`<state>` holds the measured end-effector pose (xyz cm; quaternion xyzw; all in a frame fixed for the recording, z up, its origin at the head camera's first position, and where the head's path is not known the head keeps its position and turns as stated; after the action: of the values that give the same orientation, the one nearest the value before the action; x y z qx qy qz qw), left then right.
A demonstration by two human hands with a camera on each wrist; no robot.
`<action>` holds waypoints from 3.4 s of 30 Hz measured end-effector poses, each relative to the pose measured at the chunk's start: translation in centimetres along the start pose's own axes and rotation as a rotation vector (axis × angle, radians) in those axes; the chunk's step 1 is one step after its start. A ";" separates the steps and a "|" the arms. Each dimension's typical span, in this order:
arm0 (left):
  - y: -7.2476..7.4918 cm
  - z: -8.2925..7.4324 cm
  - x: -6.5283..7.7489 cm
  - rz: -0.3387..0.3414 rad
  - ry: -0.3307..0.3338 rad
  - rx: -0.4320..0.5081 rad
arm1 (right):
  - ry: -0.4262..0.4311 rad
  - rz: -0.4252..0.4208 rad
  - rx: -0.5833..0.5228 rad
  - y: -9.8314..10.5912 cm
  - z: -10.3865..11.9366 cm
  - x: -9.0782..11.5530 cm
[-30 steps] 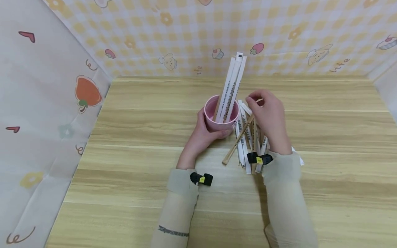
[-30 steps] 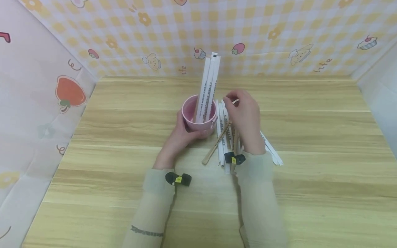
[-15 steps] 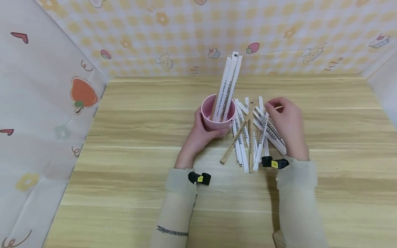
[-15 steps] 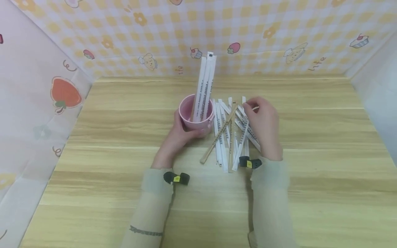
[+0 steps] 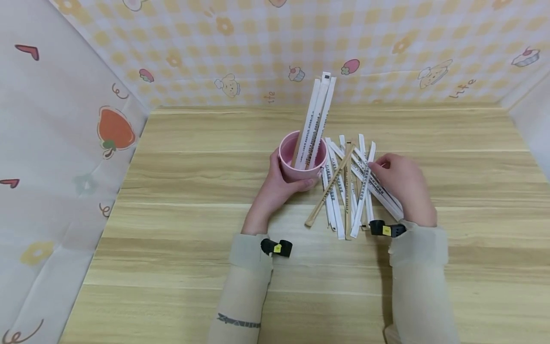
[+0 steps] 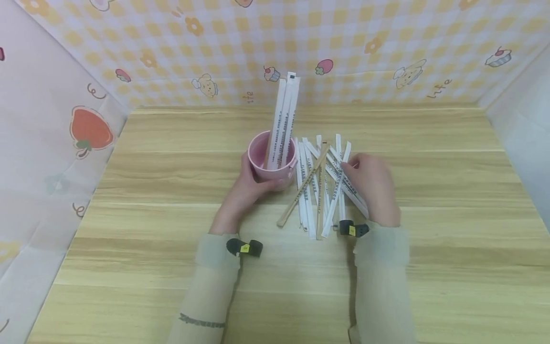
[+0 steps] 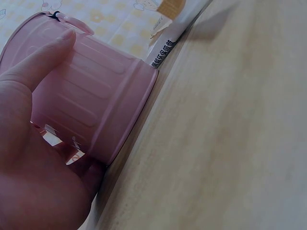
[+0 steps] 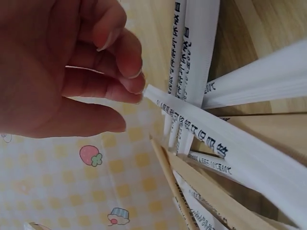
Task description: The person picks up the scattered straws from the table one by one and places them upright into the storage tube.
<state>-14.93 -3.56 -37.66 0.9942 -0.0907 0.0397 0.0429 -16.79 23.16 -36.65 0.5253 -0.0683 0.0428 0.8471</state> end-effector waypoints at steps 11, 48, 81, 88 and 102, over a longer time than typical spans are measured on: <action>0.0 0.0 -0.1 -0.002 0.008 -0.011 | -0.031 0.158 0.027 -1.2 -0.4 -0.2; -0.1 0.0 0.0 0.002 0.024 0.021 | -0.100 -0.039 -0.126 0.6 0.5 0.0; -0.1 1.2 -0.6 -0.004 0.006 0.000 | 0.411 -0.948 -1.106 7.4 8.4 3.3; -0.1 0.8 -0.4 0.001 -0.002 -0.010 | 0.473 -0.926 -1.028 7.0 10.0 3.2; 0.0 0.1 0.0 -0.004 0.018 -0.006 | 0.374 -0.737 -0.673 5.3 11.1 2.3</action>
<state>-14.95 -3.52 -37.76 0.9938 -0.0886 0.0483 0.0468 -16.07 15.54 -26.73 0.1968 0.2631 -0.1889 0.9254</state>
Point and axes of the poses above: each hand's wrist, its own x-axis away from the middle knuckle, its own y-axis out of the back of the hand, z = x × y, the point moved 3 cm from there along -x, towards the middle knuckle, and after that the axes turned 6 degrees about x, right-handed, at the moved point
